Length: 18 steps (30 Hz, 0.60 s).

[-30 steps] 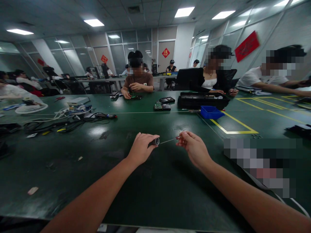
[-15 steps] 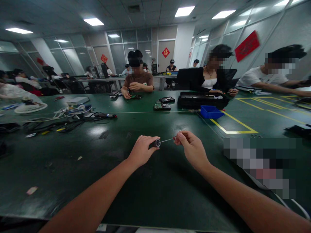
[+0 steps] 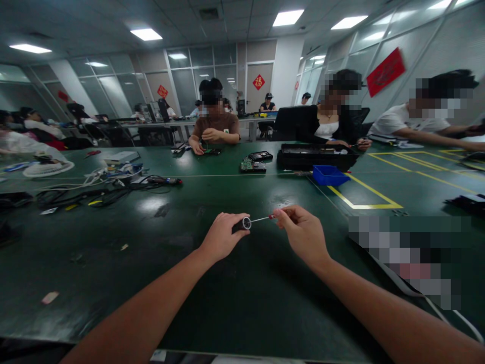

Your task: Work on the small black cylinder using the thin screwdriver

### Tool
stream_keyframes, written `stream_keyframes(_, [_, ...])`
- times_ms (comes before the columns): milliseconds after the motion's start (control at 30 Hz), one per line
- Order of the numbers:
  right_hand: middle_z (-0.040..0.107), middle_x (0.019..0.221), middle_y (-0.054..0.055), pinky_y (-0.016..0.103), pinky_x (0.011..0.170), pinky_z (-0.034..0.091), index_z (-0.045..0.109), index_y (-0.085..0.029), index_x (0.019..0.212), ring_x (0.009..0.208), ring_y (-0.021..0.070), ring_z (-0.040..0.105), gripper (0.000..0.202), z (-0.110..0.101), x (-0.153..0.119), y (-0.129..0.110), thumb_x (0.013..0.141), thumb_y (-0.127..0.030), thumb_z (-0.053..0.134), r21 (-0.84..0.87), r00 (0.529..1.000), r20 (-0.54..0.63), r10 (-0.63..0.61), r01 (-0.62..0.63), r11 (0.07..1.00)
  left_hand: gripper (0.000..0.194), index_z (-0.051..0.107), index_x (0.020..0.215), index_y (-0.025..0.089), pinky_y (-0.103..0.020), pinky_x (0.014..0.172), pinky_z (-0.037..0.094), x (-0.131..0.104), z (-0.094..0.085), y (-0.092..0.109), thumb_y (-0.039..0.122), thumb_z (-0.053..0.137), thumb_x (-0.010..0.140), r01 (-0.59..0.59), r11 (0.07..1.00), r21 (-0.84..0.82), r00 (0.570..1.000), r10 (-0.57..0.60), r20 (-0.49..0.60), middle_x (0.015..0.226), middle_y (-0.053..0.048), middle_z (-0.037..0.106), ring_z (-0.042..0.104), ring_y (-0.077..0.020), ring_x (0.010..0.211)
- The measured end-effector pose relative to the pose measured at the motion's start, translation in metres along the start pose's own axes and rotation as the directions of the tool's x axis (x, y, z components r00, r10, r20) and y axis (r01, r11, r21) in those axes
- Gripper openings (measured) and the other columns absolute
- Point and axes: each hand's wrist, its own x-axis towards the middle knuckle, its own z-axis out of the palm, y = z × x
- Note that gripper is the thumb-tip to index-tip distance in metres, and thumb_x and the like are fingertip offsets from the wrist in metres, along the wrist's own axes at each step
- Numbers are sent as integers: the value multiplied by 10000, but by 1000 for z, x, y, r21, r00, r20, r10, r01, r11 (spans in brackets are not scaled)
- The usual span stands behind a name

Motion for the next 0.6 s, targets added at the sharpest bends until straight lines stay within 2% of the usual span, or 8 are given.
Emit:
stream_keyframes(133, [637,608,0,275,503,385,698,-198,770,533,154,556,418,-1,0,1,864,-598,623,-67,1000,-8,-9,8,998,404,624,1261,296,-419,980,423,-1,0,0,272,716,868,5,1000,-14,1000,-5,4,1130,-6,694,587,-224,1028])
stream_keyframes(233, [577,549,-20,272,475,359,640,-208,681,488,142,505,410,-2,-2,1,843,-584,660,-116,997,-6,-72,71,991,401,624,1260,290,-418,992,412,-1,-1,1,258,714,870,9,1000,-19,1000,-9,1,1132,1,694,586,-219,1030])
stream_keyframes(333, [661,666,0,281,534,427,667,-214,824,579,166,597,290,0,-4,1,884,-496,645,-89,988,66,-142,147,985,397,629,1256,287,-412,983,414,-1,-2,0,239,711,871,18,1000,-13,1000,-18,5,1117,-1,696,589,-219,1023])
stream_keyframes(400, [717,803,23,302,628,485,655,-217,961,704,188,667,202,1,-5,0,919,-408,606,-47,976,121,-180,186,981,394,634,1248,286,-401,950,428,0,-2,-1,223,711,867,22,1000,-7,1000,-22,9,1095,-5,697,591,-222,1014])
stream_keyframes(467, [730,886,37,321,712,509,629,-218,1007,796,198,691,156,2,-5,-2,935,-341,564,-18,965,161,-208,214,977,391,639,1240,285,-395,932,434,0,-2,-2,215,713,863,18,1000,-3,1000,-18,12,1089,-10,697,592,-227,1015])
stream_keyframes(533, [724,879,35,322,728,511,623,-217,991,801,196,693,147,2,-4,-3,942,-327,538,-12,958,194,-211,217,976,386,643,1231,279,-398,939,433,1,-2,-1,210,717,859,13,1000,0,1000,-13,16,1087,-14,699,594,-229,1015])
stream_keyframes(600, [703,772,15,307,660,498,636,-216,963,704,185,677,206,1,-4,-5,960,-378,510,-33,962,220,-161,172,985,380,646,1226,273,-400,948,434,0,-3,1,207,717,858,15,1000,-2,1000,-15,25,1087,-18,701,597,-230,1013])
